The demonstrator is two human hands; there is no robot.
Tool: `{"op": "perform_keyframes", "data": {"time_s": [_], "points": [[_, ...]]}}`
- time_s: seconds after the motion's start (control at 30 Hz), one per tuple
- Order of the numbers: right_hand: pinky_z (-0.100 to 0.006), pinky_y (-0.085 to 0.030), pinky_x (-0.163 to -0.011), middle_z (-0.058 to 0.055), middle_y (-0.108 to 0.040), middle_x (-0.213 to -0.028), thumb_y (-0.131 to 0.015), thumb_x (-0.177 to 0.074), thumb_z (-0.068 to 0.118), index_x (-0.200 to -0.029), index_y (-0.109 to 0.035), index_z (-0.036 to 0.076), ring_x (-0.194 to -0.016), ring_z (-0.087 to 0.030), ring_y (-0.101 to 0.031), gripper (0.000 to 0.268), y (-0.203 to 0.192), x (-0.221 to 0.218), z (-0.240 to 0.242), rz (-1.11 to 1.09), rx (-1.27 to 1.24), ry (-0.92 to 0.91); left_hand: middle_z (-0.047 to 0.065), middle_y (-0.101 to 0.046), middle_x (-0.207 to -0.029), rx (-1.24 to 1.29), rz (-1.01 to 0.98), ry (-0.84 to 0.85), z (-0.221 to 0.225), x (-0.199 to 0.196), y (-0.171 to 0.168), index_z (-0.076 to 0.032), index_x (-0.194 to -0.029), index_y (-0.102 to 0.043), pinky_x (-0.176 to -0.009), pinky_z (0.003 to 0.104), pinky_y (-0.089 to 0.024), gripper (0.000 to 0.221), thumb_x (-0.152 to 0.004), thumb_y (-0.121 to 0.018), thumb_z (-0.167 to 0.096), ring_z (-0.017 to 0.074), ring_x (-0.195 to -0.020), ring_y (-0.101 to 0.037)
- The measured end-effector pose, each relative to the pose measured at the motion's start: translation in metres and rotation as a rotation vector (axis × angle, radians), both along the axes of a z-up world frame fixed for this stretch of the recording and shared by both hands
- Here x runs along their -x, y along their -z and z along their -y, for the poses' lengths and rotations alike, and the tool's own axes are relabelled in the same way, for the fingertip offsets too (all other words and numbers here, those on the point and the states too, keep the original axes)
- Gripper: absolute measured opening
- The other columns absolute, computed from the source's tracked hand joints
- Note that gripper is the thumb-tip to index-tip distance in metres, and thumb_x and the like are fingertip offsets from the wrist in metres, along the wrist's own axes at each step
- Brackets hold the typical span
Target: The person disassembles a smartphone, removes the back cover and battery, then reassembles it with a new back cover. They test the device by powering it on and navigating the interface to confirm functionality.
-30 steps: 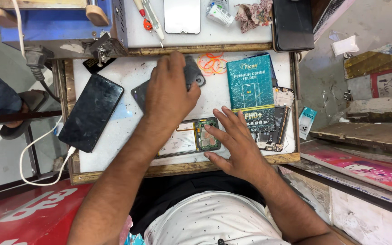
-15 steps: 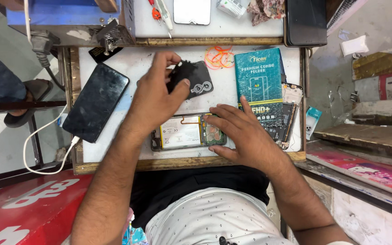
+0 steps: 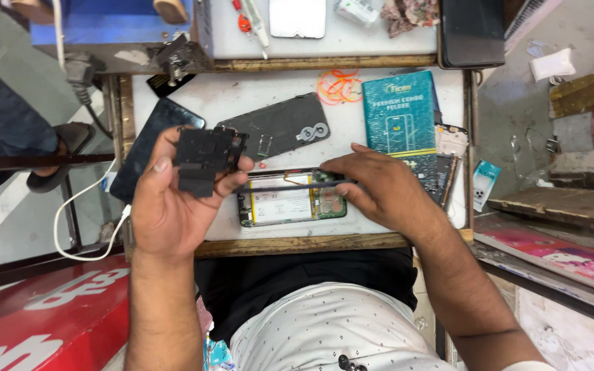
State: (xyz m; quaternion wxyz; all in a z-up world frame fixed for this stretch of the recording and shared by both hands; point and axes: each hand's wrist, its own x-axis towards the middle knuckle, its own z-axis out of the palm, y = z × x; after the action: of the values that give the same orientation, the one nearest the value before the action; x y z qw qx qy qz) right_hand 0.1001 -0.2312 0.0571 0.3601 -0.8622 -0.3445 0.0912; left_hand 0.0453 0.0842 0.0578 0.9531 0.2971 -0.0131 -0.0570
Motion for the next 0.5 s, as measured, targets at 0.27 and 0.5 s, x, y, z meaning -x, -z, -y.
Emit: {"op": "perform_keyframes", "data": {"time_s": [0.27, 0.5], "points": [[-0.042, -0.058, -0.088, -0.015, -0.074, -0.113, -0.058, -0.105, 0.024, -0.126, -0.065, 0.006, -0.106, -0.035, -0.073, 0.029, -0.004, 0.001, -0.007, -0.061, -0.047, 0.15, 0.023, -0.053, -0.151, -0.801, 0.216, 0.116, 0.035, 0.04, -0.011, -0.006, -0.133, -0.052, -0.112, 0.049, -0.051, 0.047, -0.091, -0.073, -0.006, 0.0369, -0.135, -0.059], [-0.041, -0.059, -0.085, -0.015, -0.074, -0.114, -0.059, -0.106, 0.024, -0.125, -0.066, 0.006, -0.102, -0.034, -0.074, 0.027, 0.003, 0.001, -0.007, 0.016, -0.093, 0.163, 0.026, -0.052, -0.144, -1.591, 0.735, 0.042, 0.094, 0.018, 0.012, -0.004, -0.128, -0.059, -0.115, 0.051, -0.045, 0.049, -0.082, -0.075, -0.002, 0.0424, -0.137, -0.051]]}}
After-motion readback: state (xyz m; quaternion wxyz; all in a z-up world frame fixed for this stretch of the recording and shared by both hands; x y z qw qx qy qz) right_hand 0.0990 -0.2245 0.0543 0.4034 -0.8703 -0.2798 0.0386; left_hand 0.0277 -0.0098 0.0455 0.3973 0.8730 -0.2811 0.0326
